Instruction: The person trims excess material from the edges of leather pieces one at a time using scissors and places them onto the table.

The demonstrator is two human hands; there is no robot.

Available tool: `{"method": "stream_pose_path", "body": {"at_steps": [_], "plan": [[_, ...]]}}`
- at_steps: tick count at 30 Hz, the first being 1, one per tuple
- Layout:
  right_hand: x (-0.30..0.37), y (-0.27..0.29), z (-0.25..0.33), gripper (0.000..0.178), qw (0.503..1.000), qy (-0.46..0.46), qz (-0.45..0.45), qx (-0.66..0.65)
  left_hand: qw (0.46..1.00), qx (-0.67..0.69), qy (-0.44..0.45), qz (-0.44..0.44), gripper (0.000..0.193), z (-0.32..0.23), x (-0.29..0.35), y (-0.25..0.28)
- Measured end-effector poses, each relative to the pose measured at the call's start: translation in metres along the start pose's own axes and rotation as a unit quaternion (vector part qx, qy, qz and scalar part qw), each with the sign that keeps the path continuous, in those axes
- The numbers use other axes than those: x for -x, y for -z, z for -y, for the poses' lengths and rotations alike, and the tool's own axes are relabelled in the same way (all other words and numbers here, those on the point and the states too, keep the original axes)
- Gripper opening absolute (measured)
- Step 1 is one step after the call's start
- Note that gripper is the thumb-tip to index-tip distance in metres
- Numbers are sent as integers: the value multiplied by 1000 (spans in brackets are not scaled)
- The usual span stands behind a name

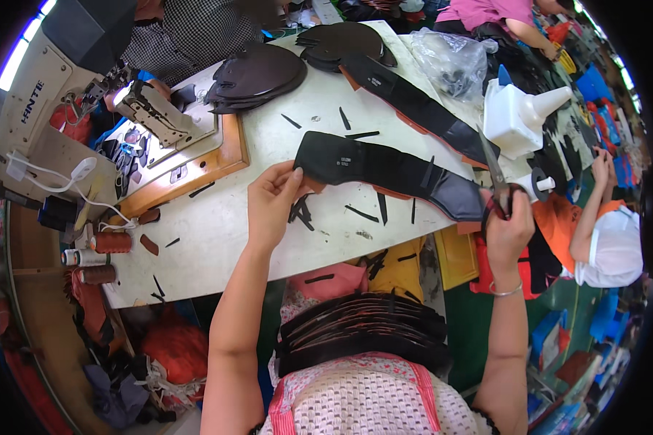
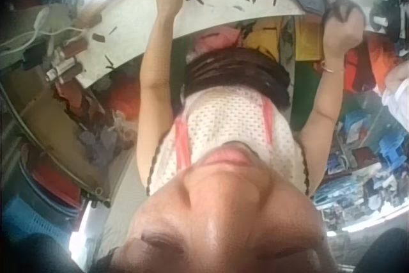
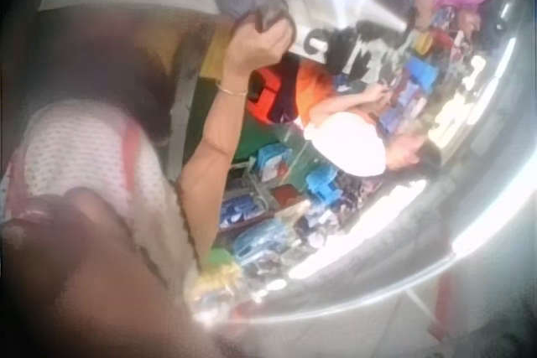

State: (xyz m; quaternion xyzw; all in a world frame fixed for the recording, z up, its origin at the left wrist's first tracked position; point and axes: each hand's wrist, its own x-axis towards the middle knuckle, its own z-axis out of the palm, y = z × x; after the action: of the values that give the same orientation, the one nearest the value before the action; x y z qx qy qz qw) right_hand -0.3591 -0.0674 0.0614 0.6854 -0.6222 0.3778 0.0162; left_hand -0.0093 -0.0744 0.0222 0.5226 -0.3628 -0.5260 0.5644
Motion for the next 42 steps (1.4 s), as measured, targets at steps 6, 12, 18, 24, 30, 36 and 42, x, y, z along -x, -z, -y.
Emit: {"method": "stream_pose_path", "body": {"at_steps": [6, 12, 18, 24, 30, 36, 42], "plan": [[11, 0, 73, 45, 971, 39, 198, -126, 999, 4, 1, -41, 24, -16, 46, -22], [43, -44, 78, 55, 961, 136, 229, -74, 997, 70, -22, -35, 26, -12, 61, -31], [41, -55, 84, 54, 965, 143, 212, -57, 987, 146, -10, -68, 28, -9, 68, -27], [40, -59, 89, 54, 959, 148, 232, -73, 978, 180, 3, -101, 26, -4, 71, -29], [35, -60, 94, 50, 948, 137, 276, -77, 984, 153, -15, -91, 22, -5, 75, -30], [31, -62, 96, 47, 951, 171, 245, -85, 986, 135, -2, -101, 21, -7, 75, -30], [26, -62, 104, 45, 954, 201, 208, -79, 989, 112, -21, -94, 20, -9, 77, -30]]}}
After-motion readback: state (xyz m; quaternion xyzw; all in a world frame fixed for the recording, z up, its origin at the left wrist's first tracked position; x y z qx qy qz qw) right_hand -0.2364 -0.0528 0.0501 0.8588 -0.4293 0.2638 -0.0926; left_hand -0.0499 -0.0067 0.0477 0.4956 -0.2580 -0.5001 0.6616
